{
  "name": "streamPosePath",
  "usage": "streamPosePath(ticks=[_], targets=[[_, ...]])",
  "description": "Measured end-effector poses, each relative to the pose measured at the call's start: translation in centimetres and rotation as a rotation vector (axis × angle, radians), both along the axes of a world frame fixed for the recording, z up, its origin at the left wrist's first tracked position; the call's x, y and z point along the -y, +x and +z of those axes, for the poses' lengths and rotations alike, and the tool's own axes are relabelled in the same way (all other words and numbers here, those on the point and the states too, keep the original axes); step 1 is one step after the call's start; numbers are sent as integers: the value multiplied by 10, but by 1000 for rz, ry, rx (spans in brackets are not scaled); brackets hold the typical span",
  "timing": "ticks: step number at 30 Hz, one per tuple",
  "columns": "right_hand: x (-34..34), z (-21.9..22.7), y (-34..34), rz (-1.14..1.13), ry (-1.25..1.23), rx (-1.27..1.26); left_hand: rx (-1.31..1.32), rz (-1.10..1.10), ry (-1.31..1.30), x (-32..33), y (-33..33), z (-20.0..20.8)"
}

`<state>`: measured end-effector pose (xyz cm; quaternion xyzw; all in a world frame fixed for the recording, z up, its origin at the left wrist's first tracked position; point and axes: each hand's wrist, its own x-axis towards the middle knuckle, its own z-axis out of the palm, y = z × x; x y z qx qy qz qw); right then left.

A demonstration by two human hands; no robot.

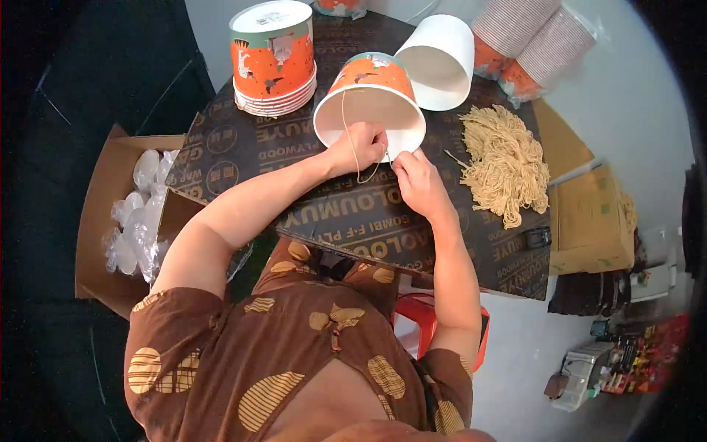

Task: Assembling paper buckets by threading string handles through pre-punched holes.

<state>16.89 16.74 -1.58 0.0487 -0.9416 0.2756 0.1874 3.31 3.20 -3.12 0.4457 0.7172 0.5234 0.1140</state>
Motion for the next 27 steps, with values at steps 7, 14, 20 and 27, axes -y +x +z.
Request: streamPosePath(ticks=[7,14,20,27], targets=[[2,-1,0,-64,194,-40,-227,61,46,1,-7,-3],[1,-1,0,-70,203,-49,222,-296,28,7,-9,5],[0,0,-1,-62,172,-6,428,-279,19,3,-9,7],[-2,-5,-2,-91,61,45,195,-205,-69,-3,-5,5]])
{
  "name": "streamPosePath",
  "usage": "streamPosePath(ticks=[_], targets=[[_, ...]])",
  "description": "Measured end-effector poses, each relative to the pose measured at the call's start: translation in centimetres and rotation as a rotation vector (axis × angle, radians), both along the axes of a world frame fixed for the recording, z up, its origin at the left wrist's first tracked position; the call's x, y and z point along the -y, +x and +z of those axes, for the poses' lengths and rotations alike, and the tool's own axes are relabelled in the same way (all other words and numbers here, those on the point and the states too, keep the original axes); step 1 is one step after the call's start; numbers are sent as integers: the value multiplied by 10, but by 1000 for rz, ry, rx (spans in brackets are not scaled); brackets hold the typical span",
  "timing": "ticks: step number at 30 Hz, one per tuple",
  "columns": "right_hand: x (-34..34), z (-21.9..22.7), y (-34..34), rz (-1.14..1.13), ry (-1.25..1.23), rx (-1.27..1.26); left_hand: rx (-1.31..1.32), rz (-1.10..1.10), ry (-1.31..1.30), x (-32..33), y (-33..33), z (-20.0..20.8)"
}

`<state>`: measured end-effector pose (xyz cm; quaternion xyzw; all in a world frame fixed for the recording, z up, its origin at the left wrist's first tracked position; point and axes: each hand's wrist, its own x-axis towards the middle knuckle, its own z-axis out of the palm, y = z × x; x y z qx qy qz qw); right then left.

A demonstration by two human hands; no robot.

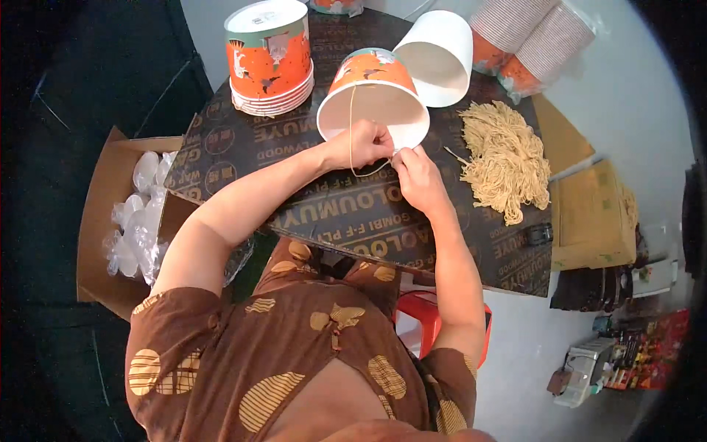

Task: Assembling paper buckets by threading string handles through pre-punched holes.

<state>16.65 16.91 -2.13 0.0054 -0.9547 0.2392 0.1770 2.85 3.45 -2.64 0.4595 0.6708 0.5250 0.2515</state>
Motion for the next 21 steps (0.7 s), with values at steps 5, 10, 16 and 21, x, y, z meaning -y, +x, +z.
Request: streamPosePath(ticks=[5,10,16,21], targets=[[2,-6,-5,-50,-153,-69,-223,14,100,1,2,-7],[-1,-15,-8,-110,-162,-82,-461,45,118,-2,12,-7],[-1,-13,-10,-137,-252,-62,-741,82,37,-4,19,-11],[2,0,-5,-171,-326,-63,-695,68,30,-4,16,-11]])
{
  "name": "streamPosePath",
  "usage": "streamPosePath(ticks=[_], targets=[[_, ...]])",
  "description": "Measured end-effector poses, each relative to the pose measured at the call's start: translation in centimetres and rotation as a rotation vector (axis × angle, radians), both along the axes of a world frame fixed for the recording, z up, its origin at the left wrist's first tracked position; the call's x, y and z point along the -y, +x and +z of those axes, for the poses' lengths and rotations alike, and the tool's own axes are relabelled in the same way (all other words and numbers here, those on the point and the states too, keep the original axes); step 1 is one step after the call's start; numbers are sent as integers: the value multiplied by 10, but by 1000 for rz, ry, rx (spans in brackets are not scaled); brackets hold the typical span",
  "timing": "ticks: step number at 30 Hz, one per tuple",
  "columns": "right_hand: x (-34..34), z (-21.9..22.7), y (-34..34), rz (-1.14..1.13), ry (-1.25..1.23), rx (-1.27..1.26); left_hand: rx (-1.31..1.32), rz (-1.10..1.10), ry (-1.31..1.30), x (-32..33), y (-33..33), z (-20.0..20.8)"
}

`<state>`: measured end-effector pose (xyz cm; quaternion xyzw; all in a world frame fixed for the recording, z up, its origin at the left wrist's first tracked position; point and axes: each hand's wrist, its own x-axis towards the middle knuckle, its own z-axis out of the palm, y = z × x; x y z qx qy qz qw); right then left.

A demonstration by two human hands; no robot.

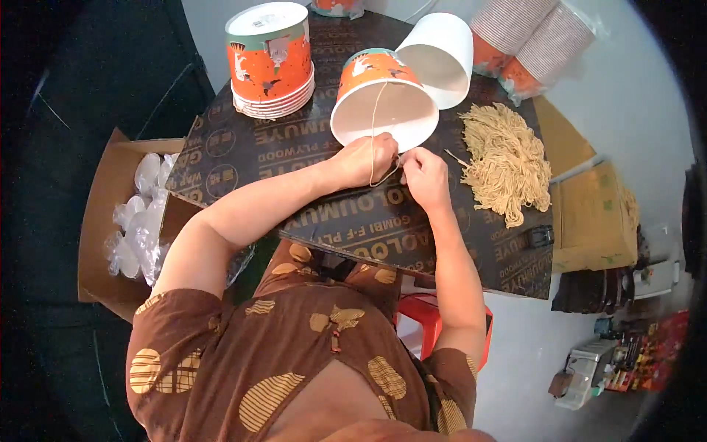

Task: Assembling paper buckets by threading string handles through pre-punched holes.

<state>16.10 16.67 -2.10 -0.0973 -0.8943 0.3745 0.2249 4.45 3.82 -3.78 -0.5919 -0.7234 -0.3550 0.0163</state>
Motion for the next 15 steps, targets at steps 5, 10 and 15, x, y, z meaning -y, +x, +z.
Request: streamPosePath(ticks=[5,10,15], targets=[[22,8,1,-85,-427,38,28,-49,-38,2,0,6],[23,5,-3,-86,-522,86,23,-48,95,2,-3,1],[10,-21,-8,-60,-280,-69,395,9,127,1,-8,9]])
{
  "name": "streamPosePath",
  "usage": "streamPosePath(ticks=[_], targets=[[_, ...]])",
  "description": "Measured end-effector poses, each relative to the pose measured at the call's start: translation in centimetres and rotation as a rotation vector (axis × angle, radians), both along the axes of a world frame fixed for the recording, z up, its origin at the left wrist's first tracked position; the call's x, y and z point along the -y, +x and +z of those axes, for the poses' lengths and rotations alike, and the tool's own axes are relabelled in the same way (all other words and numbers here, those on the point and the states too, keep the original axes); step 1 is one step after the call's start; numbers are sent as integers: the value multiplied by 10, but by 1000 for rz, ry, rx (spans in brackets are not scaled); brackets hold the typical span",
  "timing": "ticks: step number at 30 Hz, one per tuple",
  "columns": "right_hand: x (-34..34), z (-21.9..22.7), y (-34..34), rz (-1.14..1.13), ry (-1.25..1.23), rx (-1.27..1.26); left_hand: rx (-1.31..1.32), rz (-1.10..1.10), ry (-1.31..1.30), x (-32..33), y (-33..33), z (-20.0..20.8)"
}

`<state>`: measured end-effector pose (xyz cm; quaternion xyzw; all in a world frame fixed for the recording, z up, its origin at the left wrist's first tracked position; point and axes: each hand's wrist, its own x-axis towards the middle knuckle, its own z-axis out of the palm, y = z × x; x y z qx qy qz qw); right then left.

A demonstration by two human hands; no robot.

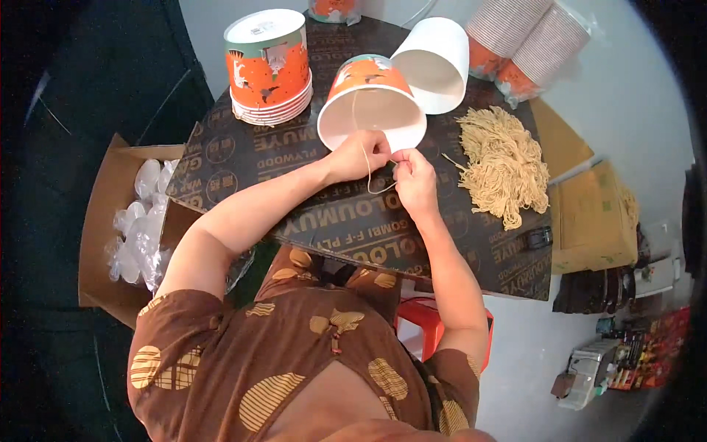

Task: Assembling paper buckets by threading string handles through pre-punched holes.

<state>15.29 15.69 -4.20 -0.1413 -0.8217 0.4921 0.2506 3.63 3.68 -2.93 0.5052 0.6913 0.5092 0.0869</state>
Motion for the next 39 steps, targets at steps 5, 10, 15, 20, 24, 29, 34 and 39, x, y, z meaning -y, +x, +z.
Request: streamPosePath(ticks=[5,10,15,20,24,29,34,39], targets=[[11,9,2,-64,250,-80,425,-25,-79,2,-2,4],[14,15,4,-99,392,50,572,-40,-114,6,-1,12],[14,9,2,-95,431,-4,628,-74,-108,7,-5,8],[15,10,1,-80,403,-62,564,-93,-103,7,-4,7],[13,6,-1,-104,372,-52,652,-130,-62,7,-1,11],[13,5,-2,-112,381,-32,705,-66,-58,9,-4,11],[12,5,-1,-115,399,-12,395,61,-119,8,-8,4],[15,8,-1,-102,423,-34,-25,41,-48,5,-11,-8]])
